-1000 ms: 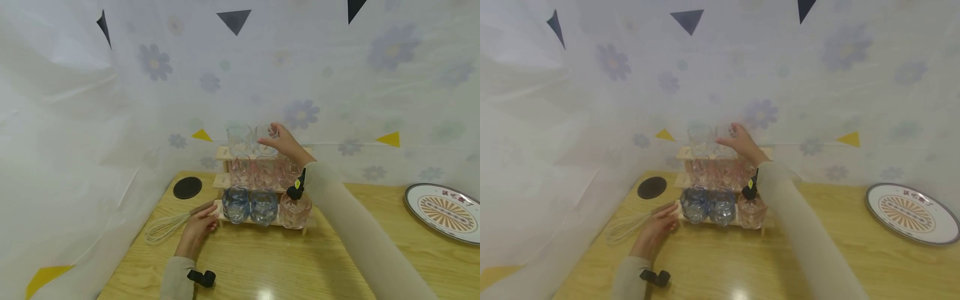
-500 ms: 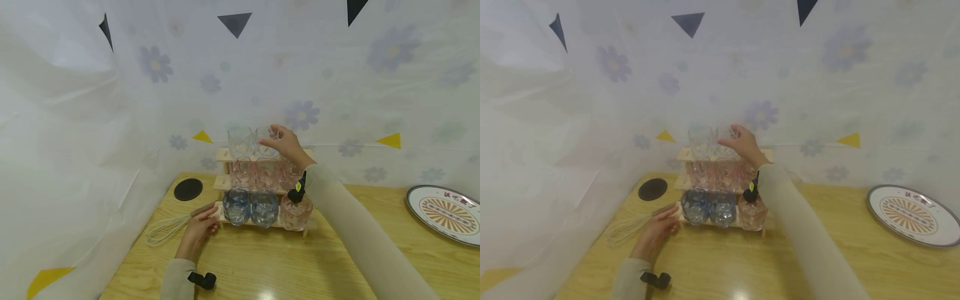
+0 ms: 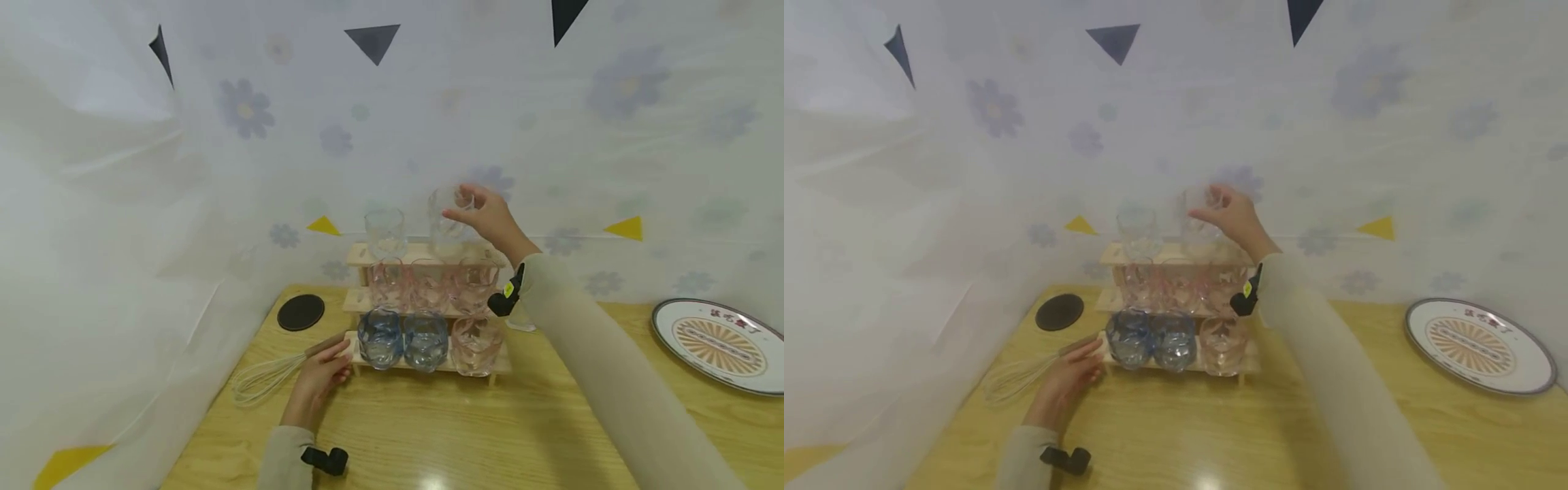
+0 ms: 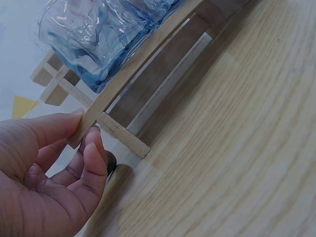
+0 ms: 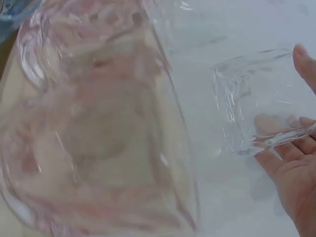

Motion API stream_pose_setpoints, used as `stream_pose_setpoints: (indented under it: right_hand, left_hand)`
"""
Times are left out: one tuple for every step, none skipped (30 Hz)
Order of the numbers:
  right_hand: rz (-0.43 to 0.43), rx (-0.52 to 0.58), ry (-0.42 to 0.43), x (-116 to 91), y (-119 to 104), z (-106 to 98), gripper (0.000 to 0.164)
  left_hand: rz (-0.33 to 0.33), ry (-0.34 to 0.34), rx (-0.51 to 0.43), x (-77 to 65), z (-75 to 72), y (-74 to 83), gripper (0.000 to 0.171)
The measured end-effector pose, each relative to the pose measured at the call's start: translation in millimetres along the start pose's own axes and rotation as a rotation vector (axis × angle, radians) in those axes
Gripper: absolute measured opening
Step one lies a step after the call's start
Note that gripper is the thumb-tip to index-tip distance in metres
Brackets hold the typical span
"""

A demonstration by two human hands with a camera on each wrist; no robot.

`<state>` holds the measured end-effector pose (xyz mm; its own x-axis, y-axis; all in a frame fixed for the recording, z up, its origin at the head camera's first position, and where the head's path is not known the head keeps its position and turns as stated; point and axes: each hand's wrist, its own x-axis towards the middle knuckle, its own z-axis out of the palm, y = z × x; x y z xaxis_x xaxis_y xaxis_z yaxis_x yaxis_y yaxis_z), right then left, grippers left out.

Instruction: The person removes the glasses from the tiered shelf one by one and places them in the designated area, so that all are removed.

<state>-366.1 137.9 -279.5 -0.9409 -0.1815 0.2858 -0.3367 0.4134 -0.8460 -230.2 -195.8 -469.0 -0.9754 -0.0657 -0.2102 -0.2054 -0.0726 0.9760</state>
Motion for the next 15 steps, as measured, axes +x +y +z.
stream_pose_setpoints:
  right_hand:
    - [0.000,0.000,-0.002,-0.8,0.1,-5.1,0.085]
    - [-0.003,0.001,-0.001,-1.4,0.9,-10.3,0.085]
    - [-0.003,-0.001,0.000,-2.5,1.4,-15.5,0.084]
    - [-0.006,-0.003,0.002,-4.3,1.7,-20.5,0.083]
    - [-0.011,-0.003,0.007,-6.0,2.8,-25.5,0.082]
    - [-0.013,-0.004,0.012,-8.0,3.8,-30.5,0.081]
    - [-0.017,-0.013,0.017,-10.4,4.9,-35.6,0.081]
    - [-0.018,-0.021,0.021,-12.5,6.6,-40.8,0.080]
    - [-0.018,-0.031,0.026,-14.9,8.1,-45.8,0.080]
    - [-0.016,-0.038,0.031,-17.3,10.1,-50.8,0.080]
    - [-0.012,-0.045,0.034,-19.7,12.5,-55.8,0.081]
    - [-0.008,-0.054,0.038,-22.3,14.4,-60.4,0.082]
    - [-0.003,-0.065,0.040,-25.1,16.5,-64.9,0.083]
    - [0.002,-0.068,0.043,-27.2,18.7,-68.7,0.084]
    - [0.005,-0.073,0.048,-29.2,21.0,-72.3,0.084]
  left_hand:
    - [0.001,0.001,0.001,0.2,-0.6,0.2,0.044]
    - [0.001,0.003,0.001,0.6,-1.4,0.2,0.044]
    - [0.000,0.004,0.003,1.1,-2.2,0.5,0.044]
    - [0.001,0.005,0.005,1.4,-3.0,0.9,0.044]
    - [0.003,0.006,0.007,1.6,-3.8,1.1,0.044]
    - [0.003,0.006,0.009,2.0,-4.5,1.6,0.044]
    - [0.004,0.005,0.012,2.4,-5.2,1.9,0.044]
    - [0.002,0.004,0.014,3.0,-6.0,1.9,0.044]
    - [0.002,0.003,0.018,3.2,-6.7,2.3,0.044]
    - [0.001,0.003,0.019,3.5,-7.4,2.5,0.044]
    - [0.000,0.001,0.019,4.0,-8.3,2.5,0.044]
    - [0.003,-0.004,0.022,4.6,-9.1,2.3,0.044]
    - [0.000,-0.004,0.020,5.1,-10.0,2.0,0.044]
    - [-0.001,-0.002,0.018,5.3,-11.3,1.7,0.044]
    - [-0.002,0.000,0.017,5.4,-12.4,1.6,0.044]
